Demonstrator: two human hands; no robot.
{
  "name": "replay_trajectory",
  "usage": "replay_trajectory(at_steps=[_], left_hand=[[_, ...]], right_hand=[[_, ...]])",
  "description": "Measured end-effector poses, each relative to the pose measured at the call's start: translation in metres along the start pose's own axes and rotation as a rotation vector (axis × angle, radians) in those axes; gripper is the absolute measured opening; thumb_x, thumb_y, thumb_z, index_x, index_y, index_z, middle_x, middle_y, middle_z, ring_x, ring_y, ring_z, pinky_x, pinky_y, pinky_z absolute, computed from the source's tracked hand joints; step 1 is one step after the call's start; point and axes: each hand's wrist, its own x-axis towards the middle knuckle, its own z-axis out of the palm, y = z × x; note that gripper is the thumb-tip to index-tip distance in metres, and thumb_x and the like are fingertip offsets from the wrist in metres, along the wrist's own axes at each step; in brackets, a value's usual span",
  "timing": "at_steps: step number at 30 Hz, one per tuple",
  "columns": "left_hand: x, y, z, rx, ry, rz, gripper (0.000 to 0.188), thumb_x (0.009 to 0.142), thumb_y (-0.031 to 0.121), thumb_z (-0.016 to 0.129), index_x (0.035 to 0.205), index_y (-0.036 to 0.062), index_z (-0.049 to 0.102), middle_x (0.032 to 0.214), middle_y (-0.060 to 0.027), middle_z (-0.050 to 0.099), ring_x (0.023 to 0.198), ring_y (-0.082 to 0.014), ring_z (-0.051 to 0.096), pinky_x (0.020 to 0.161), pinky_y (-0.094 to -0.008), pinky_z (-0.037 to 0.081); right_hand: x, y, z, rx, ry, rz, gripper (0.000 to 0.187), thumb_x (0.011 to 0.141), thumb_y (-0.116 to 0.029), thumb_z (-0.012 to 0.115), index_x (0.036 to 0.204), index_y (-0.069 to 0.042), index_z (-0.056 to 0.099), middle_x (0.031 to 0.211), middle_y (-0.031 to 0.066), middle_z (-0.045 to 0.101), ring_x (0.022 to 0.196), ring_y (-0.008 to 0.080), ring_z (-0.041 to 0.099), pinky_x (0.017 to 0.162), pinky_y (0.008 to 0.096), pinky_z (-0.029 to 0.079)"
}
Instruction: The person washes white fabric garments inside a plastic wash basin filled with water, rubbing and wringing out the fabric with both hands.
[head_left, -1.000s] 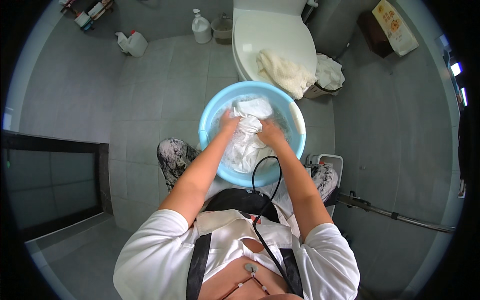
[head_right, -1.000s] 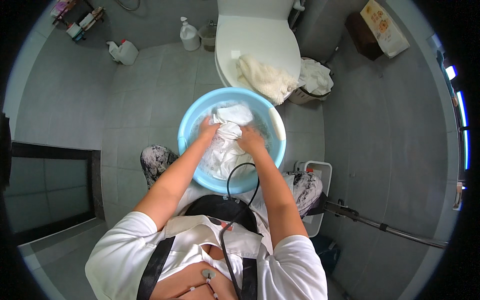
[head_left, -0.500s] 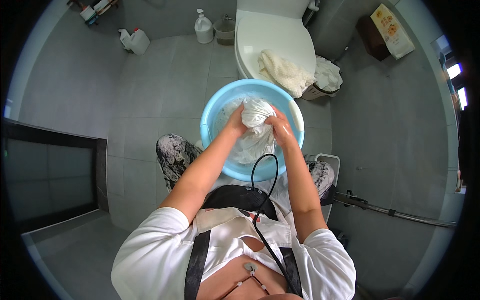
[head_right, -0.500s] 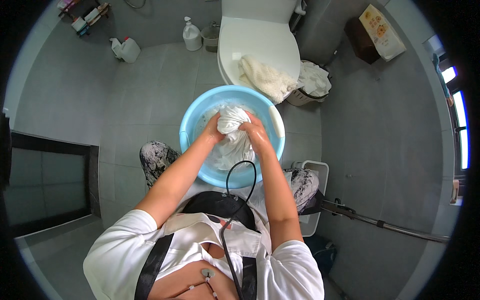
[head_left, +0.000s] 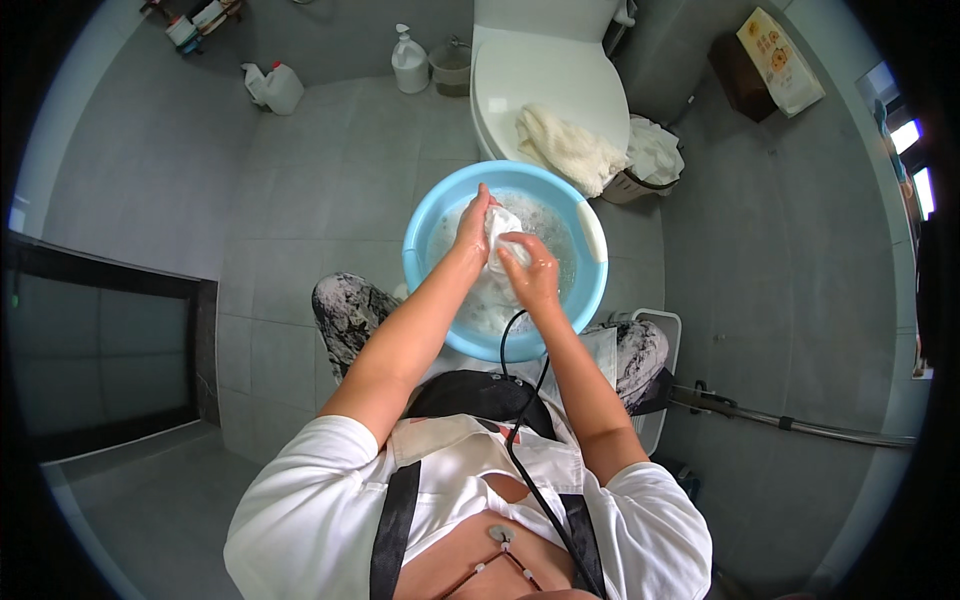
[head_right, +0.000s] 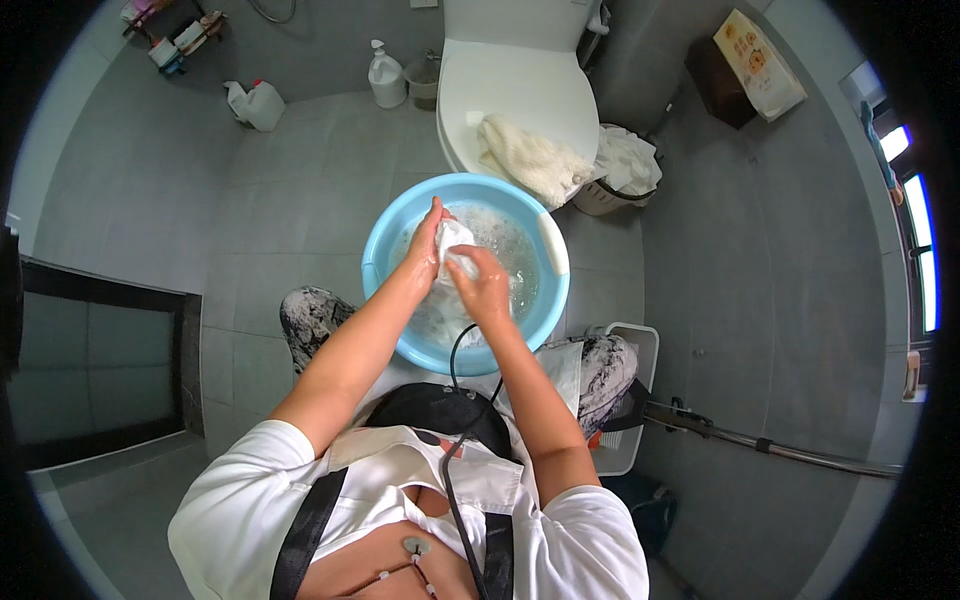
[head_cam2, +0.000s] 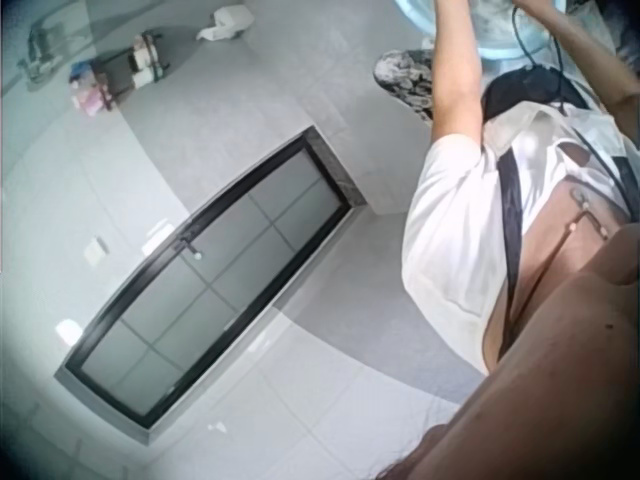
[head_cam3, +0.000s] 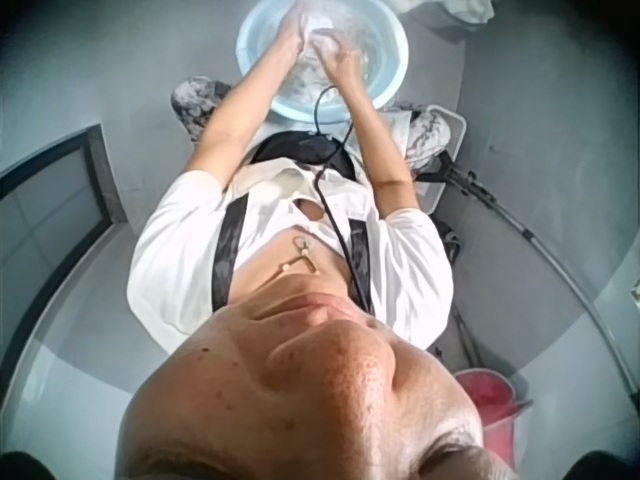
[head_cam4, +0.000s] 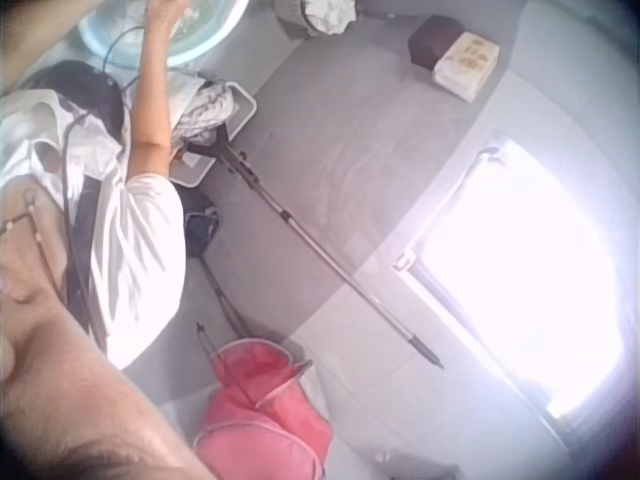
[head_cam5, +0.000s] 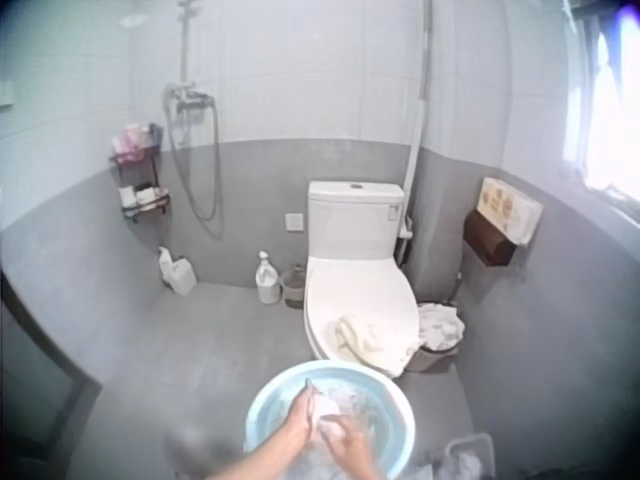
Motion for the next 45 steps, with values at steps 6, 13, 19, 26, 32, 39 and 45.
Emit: replay_trajectory(at_steps=[6, 13, 19, 26, 32, 39, 45], left_hand=[[-0.020, -0.023, 0.019, -0.023, 0.007, -0.189, 0.033, 0.084, 0.039, 0.048, 0.083, 0.0062, 0.051, 0.071, -0.0022, 0.053, 0.063, -0.0133, 0.052, 0.058, -0.0280, 0.044], [-0.032, -0.012, 0.030, 0.166, 0.097, -0.218, 0.037, 0.084, 0.037, 0.048, 0.094, 0.0016, 0.053, 0.085, -0.0068, 0.057, 0.070, -0.0183, 0.054, 0.062, -0.0321, 0.044], [-0.041, -0.018, 0.033, 0.426, -0.086, -0.302, 0.029, 0.085, 0.032, 0.048, 0.093, 0.0053, 0.057, 0.082, -0.0064, 0.059, 0.070, -0.0168, 0.055, 0.061, -0.0285, 0.044], [-0.022, 0.011, -0.002, -0.072, -0.112, -0.310, 0.035, 0.083, 0.041, 0.049, 0.076, 0.0068, 0.053, 0.076, -0.0093, 0.058, 0.072, -0.0224, 0.059, 0.066, -0.0366, 0.050], [-0.025, 0.027, -0.009, -0.189, -0.131, -0.297, 0.034, 0.081, 0.038, 0.052, 0.084, 0.0048, 0.053, 0.085, -0.0123, 0.059, 0.079, -0.0254, 0.059, 0.071, -0.0406, 0.049], [-0.020, 0.039, -0.024, -0.059, -0.283, -0.183, 0.025, 0.080, 0.018, 0.054, 0.099, 0.0016, 0.053, 0.095, -0.0120, 0.058, 0.091, -0.0250, 0.056, 0.082, -0.0378, 0.045], [-0.015, 0.052, -0.034, 0.160, -0.272, -0.018, 0.031, 0.077, 0.007, 0.053, 0.107, -0.0009, 0.048, 0.097, -0.0096, 0.057, 0.094, -0.0198, 0.053, 0.084, -0.0328, 0.042]], right_hand=[[0.016, 0.001, 0.016, -0.343, 0.243, 0.120, 0.015, 0.079, -0.017, 0.056, 0.082, -0.004, 0.051, 0.082, 0.0139, 0.054, 0.076, 0.0351, 0.052, 0.065, 0.0419, 0.041], [0.012, -0.013, 0.023, -0.277, 0.265, 0.045, 0.016, 0.078, -0.019, 0.055, 0.087, -0.009, 0.046, 0.088, 0.0104, 0.052, 0.072, 0.0354, 0.054, 0.058, 0.0440, 0.042], [0.033, 0.051, -0.003, -0.282, 0.191, 0.322, 0.017, 0.081, -0.022, 0.051, 0.088, -0.007, 0.048, 0.076, 0.0171, 0.056, 0.070, 0.0373, 0.054, 0.061, 0.0437, 0.041], [0.033, 0.075, -0.032, -0.297, 0.088, 0.283, 0.022, 0.078, -0.025, 0.056, 0.081, -0.003, 0.057, 0.079, 0.0125, 0.058, 0.074, 0.0269, 0.056, 0.063, 0.0354, 0.044], [0.005, 0.048, -0.019, -0.164, -0.021, 0.083, 0.022, 0.074, -0.023, 0.062, 0.086, -0.005, 0.059, 0.086, 0.0101, 0.057, 0.081, 0.0277, 0.055, 0.073, 0.0362, 0.044], [0.007, 0.081, -0.019, -0.035, -0.100, 0.327, 0.034, 0.080, -0.024, 0.054, 0.106, -0.003, 0.051, 0.101, 0.0155, 0.054, 0.098, 0.0255, 0.049, 0.082, 0.0319, 0.039], [0.020, 0.081, -0.041, 0.265, 0.082, 0.553, 0.044, 0.088, -0.033, 0.042, 0.114, 0.002, 0.045, 0.109, 0.0084, 0.051, 0.101, 0.0147, 0.044, 0.088, 0.0260, 0.032]])
